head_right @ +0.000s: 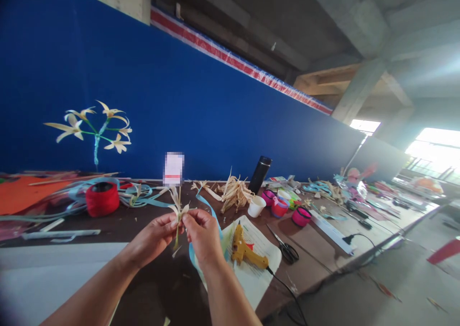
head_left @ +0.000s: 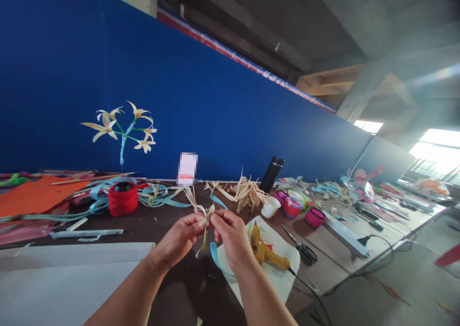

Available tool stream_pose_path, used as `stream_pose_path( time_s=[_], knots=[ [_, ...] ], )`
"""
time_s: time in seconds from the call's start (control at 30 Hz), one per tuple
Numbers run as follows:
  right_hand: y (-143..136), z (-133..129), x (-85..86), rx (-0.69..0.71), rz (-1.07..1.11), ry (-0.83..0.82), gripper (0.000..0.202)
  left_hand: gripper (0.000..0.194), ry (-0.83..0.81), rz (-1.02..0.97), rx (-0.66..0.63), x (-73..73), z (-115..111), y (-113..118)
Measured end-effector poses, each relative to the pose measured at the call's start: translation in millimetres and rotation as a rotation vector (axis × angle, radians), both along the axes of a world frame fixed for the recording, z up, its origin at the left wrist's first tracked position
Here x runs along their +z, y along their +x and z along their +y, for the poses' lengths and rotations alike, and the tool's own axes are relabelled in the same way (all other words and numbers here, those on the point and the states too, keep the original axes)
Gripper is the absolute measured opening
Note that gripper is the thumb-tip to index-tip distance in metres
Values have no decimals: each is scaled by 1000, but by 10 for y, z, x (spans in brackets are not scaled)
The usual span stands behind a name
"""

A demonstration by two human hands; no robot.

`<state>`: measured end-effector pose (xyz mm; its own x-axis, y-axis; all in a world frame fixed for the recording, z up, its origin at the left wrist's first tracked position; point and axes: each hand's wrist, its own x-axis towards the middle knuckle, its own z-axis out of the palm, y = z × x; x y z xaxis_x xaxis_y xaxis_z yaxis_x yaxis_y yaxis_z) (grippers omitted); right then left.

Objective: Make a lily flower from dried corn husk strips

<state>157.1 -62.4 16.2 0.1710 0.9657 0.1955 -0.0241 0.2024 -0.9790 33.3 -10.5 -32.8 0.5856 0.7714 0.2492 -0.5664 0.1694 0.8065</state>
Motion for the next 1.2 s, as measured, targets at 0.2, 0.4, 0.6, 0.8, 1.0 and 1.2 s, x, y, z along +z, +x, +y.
stream_pose_path(
  time_s=[0.2, 0.4, 0.6, 0.8, 1.0, 1.2],
  knots=[
    [-14, 6, -6, 16, 47, 8, 16, 14, -1, -14, -29, 37, -29, -1],
    [-44, -7, 23, 25, 39, 0, 15, 15, 13, -35, -61, 23, -30, -12],
    [-48, -38, 79, 22, 38, -34, 17, 14, -10, -25, -91, -24, 3, -31],
    [-24, -32, 54, 25, 18, -32, 19, 15, 3, -36, -123, 38, -39, -22],
    [-50, -71, 51, 68, 47, -14, 19, 17, -22, -51, -175, 45, -56, -28],
    [-56, -113, 82, 90, 21, 26, 16, 18, -66, -68, -154, 40, -47, -36]
  ],
)
